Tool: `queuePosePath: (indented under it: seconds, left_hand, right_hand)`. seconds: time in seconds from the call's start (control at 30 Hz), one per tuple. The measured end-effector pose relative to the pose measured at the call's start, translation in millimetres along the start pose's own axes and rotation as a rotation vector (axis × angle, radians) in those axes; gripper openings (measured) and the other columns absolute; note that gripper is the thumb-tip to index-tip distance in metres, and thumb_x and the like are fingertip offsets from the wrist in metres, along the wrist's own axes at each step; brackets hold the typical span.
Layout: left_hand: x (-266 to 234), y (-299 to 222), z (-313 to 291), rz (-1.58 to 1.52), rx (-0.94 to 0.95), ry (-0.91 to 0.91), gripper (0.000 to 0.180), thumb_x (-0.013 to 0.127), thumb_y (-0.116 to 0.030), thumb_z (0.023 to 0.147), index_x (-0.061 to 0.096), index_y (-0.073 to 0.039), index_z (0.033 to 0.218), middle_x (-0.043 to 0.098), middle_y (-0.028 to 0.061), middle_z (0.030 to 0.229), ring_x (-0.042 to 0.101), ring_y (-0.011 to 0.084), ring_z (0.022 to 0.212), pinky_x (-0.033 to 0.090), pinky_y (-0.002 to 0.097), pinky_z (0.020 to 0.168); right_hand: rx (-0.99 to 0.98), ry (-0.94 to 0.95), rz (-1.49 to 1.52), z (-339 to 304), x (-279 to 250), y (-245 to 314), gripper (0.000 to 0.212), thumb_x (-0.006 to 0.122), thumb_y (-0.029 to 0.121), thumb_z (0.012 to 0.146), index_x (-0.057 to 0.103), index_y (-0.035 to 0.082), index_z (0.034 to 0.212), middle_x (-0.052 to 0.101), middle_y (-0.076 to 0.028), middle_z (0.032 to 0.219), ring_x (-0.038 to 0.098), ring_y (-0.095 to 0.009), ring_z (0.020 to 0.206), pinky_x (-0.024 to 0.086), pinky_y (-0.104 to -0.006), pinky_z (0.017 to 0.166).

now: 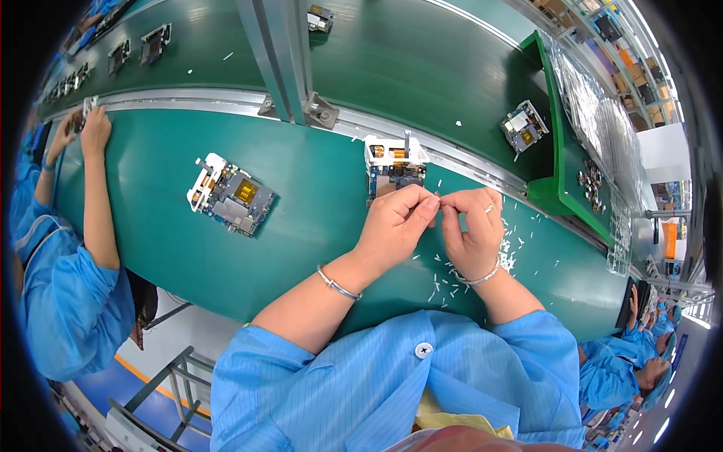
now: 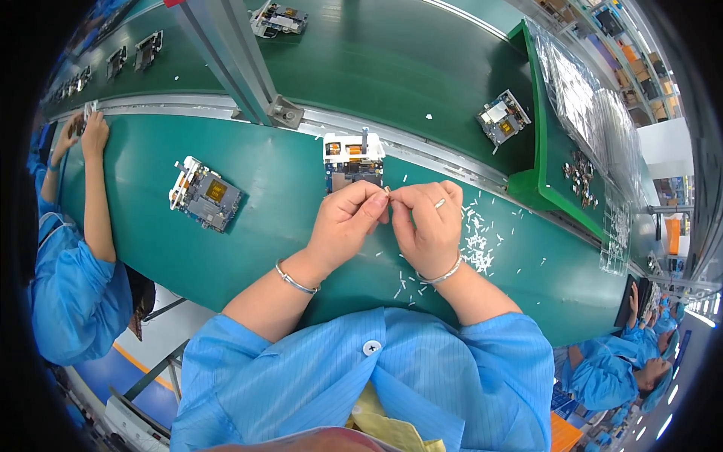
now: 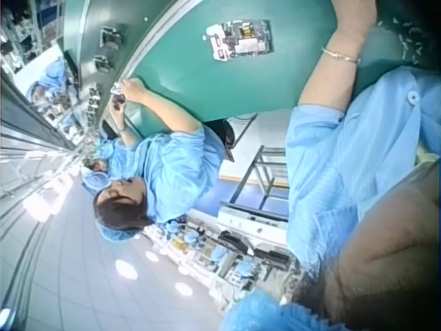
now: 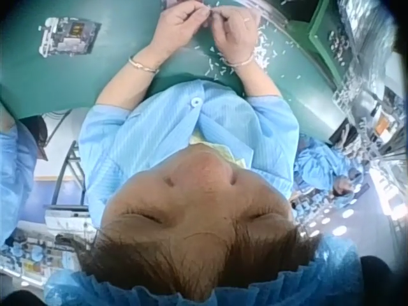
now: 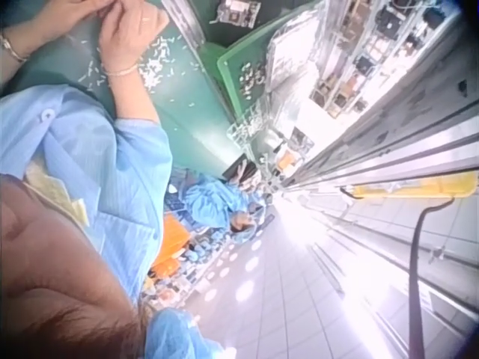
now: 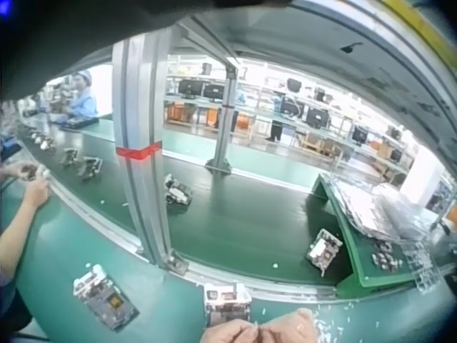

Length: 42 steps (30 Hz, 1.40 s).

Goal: The person assembles electronic components onto a circuit board by hand, taking the components from a plastic tray and placing them on the circuit board as it moves along a conveyor belt.

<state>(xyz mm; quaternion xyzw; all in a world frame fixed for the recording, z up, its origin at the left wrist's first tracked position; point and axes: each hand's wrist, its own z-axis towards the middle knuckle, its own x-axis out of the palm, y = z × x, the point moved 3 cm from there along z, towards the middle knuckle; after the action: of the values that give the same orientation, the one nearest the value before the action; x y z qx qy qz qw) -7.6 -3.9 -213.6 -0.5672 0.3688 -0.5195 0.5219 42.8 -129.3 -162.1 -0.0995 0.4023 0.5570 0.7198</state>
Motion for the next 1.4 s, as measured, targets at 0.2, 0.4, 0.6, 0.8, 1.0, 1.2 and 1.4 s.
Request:
queuePosePath:
  seconds: [0.2,0.4,0.6,0.8,1.0,1.2,1.4]
  left_hand:
    - [-1,1,-1,-0.192,-0.057,0.032,0.021,0.055,-0.020,0.098,0.064,-0.002,0.092,0.060,0.0004,0.071,0.051,0.0051,0.060,0.041,0.0212,0.053]
    - [1,2,-2,-0.202,-0.083,0.029,0.023,0.051,-0.021,0.100,0.064,-0.003,0.095,0.060,0.0000,0.075,0.048,0.0042,0.060,0.038,0.0184,0.052]
    - [2,3,-2,-0.002,0.042,0.006,0.028,0.048,-0.025,0.101,0.064,-0.003,0.096,0.059,0.0003,0.073,0.050,0.0057,0.059,0.041,0.0208,0.053]
    - [-20,-18,6,0.583,0.419,-0.077,0.021,0.054,-0.020,0.095,0.065,-0.002,0.095,0.062,0.0103,0.078,0.057,0.0232,0.068,0.047,0.0309,0.059]
    - [-58,-9,24,0.345,0.121,-0.427,0.040,0.061,-0.014,0.075,0.061,-0.006,0.114,0.054,0.0117,0.121,0.049,0.0309,0.105,0.045,0.0376,0.084]
    - [-51,-1,24,0.565,0.130,-0.183,0.059,0.059,-0.010,0.068,0.053,-0.006,0.126,0.043,0.0167,0.137,0.041,0.0349,0.126,0.034,0.0408,0.107]
    - [-48,-1,25,0.598,0.126,-0.158,0.067,0.061,-0.011,0.068,0.044,-0.006,0.133,0.037,0.0228,0.140,0.038,0.0420,0.123,0.031,0.0469,0.107]
  right_hand:
    - [0.606,-0.139,0.261,-23,6,-35,0.004,0.062,0.005,0.087,0.060,0.003,0.086,0.057,-0.008,0.071,0.055,-0.023,0.063,0.043,-0.0314,0.057]
    - [0.477,0.051,0.051,-23,-6,-7,0.011,0.065,0.001,0.083,0.060,0.002,0.092,0.057,-0.011,0.077,0.056,-0.024,0.064,0.047,-0.0315,0.061]
    - [0.162,0.026,0.060,-7,5,15,0.029,0.072,-0.004,0.071,0.062,0.002,0.098,0.061,-0.013,0.089,0.060,-0.027,0.080,0.049,-0.0325,0.065]
    - [0.386,0.096,0.285,-2,9,-10,0.017,0.066,-0.002,0.081,0.061,0.000,0.097,0.063,-0.009,0.082,0.061,-0.016,0.071,0.049,-0.0267,0.065]
    - [0.894,0.091,0.908,0,27,-29,0.004,0.059,0.002,0.090,0.059,0.001,0.094,0.062,-0.003,0.085,0.058,-0.008,0.072,0.047,-0.0219,0.067]
    - [0.430,0.248,0.362,21,32,-23,0.010,0.066,-0.001,0.080,0.061,0.004,0.088,0.062,-0.005,0.093,0.057,-0.019,0.087,0.046,-0.0309,0.077]
    - [0.151,0.275,0.115,43,39,-7,0.017,0.068,-0.002,0.074,0.061,0.004,0.088,0.060,-0.011,0.103,0.053,-0.030,0.100,0.043,-0.0386,0.088]
